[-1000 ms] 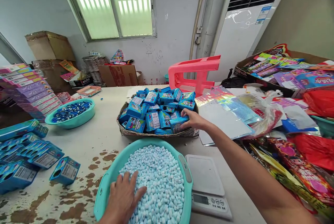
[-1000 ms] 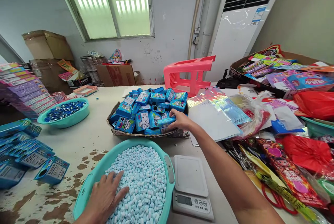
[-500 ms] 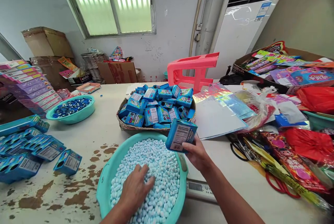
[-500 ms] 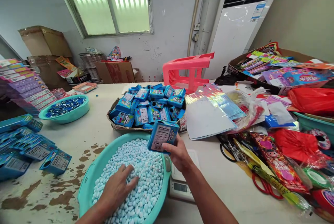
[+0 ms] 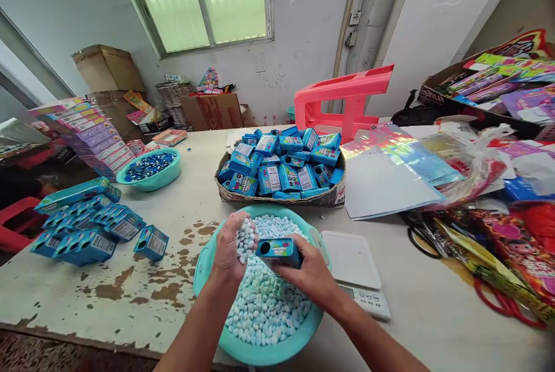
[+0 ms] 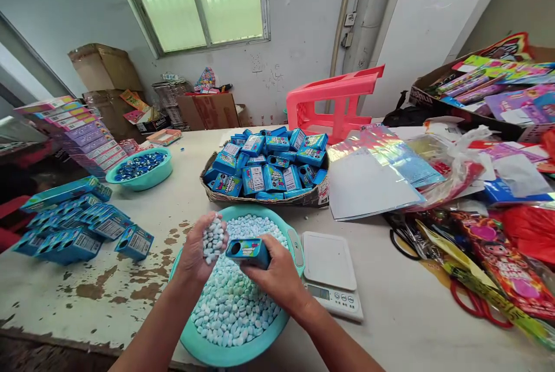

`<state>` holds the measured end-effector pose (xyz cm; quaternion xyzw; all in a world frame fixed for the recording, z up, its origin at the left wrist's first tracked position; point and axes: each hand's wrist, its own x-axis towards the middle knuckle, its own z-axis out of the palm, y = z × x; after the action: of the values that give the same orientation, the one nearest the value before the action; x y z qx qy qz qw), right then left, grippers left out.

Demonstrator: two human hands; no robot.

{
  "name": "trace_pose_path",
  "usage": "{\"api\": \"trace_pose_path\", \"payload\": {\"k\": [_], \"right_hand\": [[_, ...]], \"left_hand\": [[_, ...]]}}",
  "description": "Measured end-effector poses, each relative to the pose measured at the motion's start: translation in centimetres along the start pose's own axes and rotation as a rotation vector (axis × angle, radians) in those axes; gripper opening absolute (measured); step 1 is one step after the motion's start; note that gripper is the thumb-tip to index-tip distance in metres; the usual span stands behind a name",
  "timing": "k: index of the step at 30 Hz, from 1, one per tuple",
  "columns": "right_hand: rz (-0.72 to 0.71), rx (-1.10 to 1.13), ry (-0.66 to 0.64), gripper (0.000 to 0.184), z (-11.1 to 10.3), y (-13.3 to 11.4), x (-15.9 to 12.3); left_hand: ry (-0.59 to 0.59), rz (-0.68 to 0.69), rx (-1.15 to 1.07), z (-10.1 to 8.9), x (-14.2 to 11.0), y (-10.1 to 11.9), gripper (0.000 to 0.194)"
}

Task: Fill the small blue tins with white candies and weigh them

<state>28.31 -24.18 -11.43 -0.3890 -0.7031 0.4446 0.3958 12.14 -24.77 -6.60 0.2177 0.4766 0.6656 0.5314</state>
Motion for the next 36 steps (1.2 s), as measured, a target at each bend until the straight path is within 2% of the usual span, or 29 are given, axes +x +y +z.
{"api": "trace_pose_path", "payload": {"k": [4, 9, 14, 21, 27, 36], "right_hand": [[-0.057, -0.182, 0.025, 0.022, 1.0, -0.4, -0.1], [-0.021, -0.241, -0.024, 0.028, 0.9, -0.7, -0.2], [-0.061, -0.249, 0.042, 0.024, 1.0, -1.0, 0.2], [-0.013, -0.267, 0.044, 0.024, 1.0, -0.9, 0.9], [-0.020, -0.190, 0.036, 0.028, 1.0, -1.1, 1.0], [0.003, -0.186, 0.045, 0.028, 1.1, -1.5, 1.2]], "left_hand": [[0.055, 0.077, -0.078, 1.4, 0.3, -0.4, 0.027], [0.048, 0.117, -0.045, 1.4, 0.3, -1.0, 0.026], [0.056, 0.142, 0.015, 1.4, 0.4, -0.9, 0.024], [0.031, 0.203, 0.088, 1.5, 0.6, -0.4, 0.025], [0.043, 0.236, 0.114, 1.5, 1.0, -0.3, 0.025], [-0.019, 0.202, 0.088, 1.6, 0.7, -0.1, 0.023]]}}
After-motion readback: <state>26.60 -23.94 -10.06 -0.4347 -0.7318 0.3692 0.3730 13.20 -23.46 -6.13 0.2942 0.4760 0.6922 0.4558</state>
